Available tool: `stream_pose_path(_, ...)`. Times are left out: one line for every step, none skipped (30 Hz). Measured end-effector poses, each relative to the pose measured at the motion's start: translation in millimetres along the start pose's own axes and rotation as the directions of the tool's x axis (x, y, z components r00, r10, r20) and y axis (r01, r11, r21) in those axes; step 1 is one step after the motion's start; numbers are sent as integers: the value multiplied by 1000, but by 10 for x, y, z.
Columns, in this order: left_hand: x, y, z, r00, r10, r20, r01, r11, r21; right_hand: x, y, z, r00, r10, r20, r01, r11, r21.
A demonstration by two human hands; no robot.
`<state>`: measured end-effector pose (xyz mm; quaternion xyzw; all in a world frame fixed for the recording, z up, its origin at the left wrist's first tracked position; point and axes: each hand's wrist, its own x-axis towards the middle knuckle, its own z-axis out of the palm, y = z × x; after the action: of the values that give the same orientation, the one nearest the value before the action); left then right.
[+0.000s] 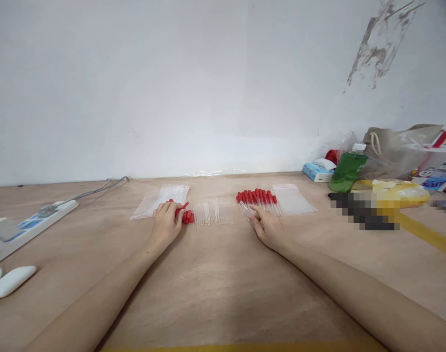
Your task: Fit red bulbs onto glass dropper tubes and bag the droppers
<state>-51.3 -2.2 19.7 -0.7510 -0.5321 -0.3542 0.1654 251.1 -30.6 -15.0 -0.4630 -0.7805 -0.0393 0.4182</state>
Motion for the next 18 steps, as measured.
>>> stream_pose_path(-11,51,-14,1000,-4,-21,3,999,-49,1,3,-6,1000,-7,-7,7,1000,0)
stream_pose_path(-28,115,-26,1000,-5,-26,2,993,-119,0,7,-12,1000,-20,-7,20,1000,0)
stream_pose_path(-51,188,-33,1000,0,-14,-2,980,-197,-1,11,-17,999,-40,3,40,999,0)
stream_pose_path(-82,269,-37,1000,14,11,-10,962,-274,-4,13,-22,998,-65,17,65,998,0)
stream_pose_path(-117,354,-36,998,44,52,-24,939,-343,-7,12,-26,996,-88,35,88,996,-1)
stream_pose_path(-155,437,-33,991,92,100,-45,917,-396,-11,9,-30,993,-107,51,108,994,-3)
stream_pose_path(-192,514,-28,977,151,150,-71,896,-438,-15,4,-35,990,-123,65,124,992,-7)
stream_pose_path(-226,580,-22,958,209,198,-95,878,-469,-20,-3,-40,988,-137,75,138,990,-13)
stream_pose_path(-253,632,-16,936,258,240,-113,865,-489,-23,-10,-45,986,-148,83,150,989,-18)
stream_pose_path(-273,670,-9,916,293,274,-124,856,-502,-27,-18,-50,984,-155,88,158,987,-24)
stream_pose_path(-285,695,-3,901,315,298,-129,851,-508,-29,-27,-54,983,-160,92,163,986,-28)
stream_pose_path(-289,709,5,892,327,312,-134,850,-509,-32,-38,-58,983,-161,93,164,986,-30)
stream_pose_path(-288,715,14,886,333,322,-137,852,-505,-34,-50,-60,983,-158,93,162,986,-32)
stream_pose_path(-284,718,25,883,335,330,-138,856,-499,-36,-64,-62,983,-156,95,159,987,-32)
stream_pose_path(-277,719,38,882,330,336,-135,861,-490,-39,-82,-63,983,-154,99,158,987,-29)
stream_pose_path(-270,722,52,883,320,343,-127,867,-482,-42,-101,-64,982,-155,106,159,987,-24)
stream_pose_path(-263,727,66,887,304,349,-113,873,-475,-47,-123,-64,981,-157,116,160,987,-18)
stream_pose_path(-258,736,80,893,283,350,-93,877,-472,-52,-146,-63,979,-161,124,164,986,-11)
